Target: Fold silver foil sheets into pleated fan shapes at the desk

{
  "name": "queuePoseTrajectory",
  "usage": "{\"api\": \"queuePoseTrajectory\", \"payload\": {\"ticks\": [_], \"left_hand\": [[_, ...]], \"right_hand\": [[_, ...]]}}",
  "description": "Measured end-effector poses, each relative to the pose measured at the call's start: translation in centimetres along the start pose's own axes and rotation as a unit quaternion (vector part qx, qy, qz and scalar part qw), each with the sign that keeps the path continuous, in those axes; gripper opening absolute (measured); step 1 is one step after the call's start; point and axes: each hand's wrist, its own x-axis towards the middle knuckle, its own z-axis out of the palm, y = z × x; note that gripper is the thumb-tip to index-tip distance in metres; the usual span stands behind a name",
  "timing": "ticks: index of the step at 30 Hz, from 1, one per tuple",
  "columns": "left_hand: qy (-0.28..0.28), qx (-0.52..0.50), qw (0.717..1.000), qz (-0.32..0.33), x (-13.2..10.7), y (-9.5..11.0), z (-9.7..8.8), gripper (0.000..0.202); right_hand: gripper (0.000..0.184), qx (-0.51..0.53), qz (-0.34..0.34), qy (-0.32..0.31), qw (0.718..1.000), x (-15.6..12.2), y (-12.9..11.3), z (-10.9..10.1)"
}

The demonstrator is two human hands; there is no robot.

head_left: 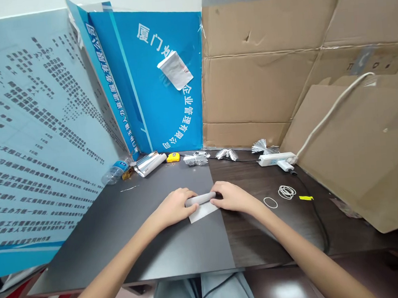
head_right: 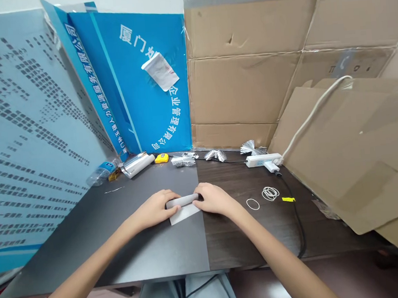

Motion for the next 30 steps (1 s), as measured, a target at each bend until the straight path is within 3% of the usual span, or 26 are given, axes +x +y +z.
{"api": "queuePoseTrajectory", "payload": {"ticks": [4,7,10,12,14,16,19,22,26,30], "left_hand": [[-0.016,-0.136,0.991,-0.001,2.5,-1.4,-0.7,0.052],[-0.027,-0.172,0.984,-0.030,4.2,-2.5,-1.3,0.048],[-0.052,-0.180,0.981,-0.052,5.4,-3.3,-1.3,0.036],[-0.034,-0.228,0.971,-0.055,5.8,-3.4,-0.9,0.036],[-0.002,-0.327,0.942,-0.072,5.8,-3.1,-0.3,0.040],[0.029,-0.445,0.889,-0.100,5.6,-2.5,0.5,0.049],[0.073,-0.575,0.804,-0.132,5.0,-1.4,1.7,0.058],[0.105,-0.622,0.764,-0.136,4.7,-0.6,2.6,0.059],[0.123,-0.634,0.753,-0.125,4.6,-0.3,3.2,0.057],[0.146,-0.614,0.767,-0.117,4.7,-0.1,3.7,0.057]], "right_hand": [[0.007,0.053,-0.011,-0.014,0.998,2.8,1.6,0.0],[0.019,0.170,0.020,-0.021,0.985,4.5,3.2,0.2],[0.031,0.320,0.040,-0.003,0.946,5.0,3.9,0.4],[0.038,0.423,0.059,0.026,0.904,4.7,3.6,0.6],[0.044,0.519,0.085,0.066,0.848,4.1,2.9,0.9],[0.051,0.581,0.098,0.084,0.803,3.7,2.2,1.3],[0.051,0.631,0.079,0.066,0.769,3.5,1.3,2.3],[0.054,0.660,0.061,0.052,0.747,3.7,0.8,3.3],[0.059,0.676,0.052,0.060,0.732,3.8,0.3,4.0],[0.057,0.686,0.064,0.080,0.721,3.8,-0.2,4.1]]}}
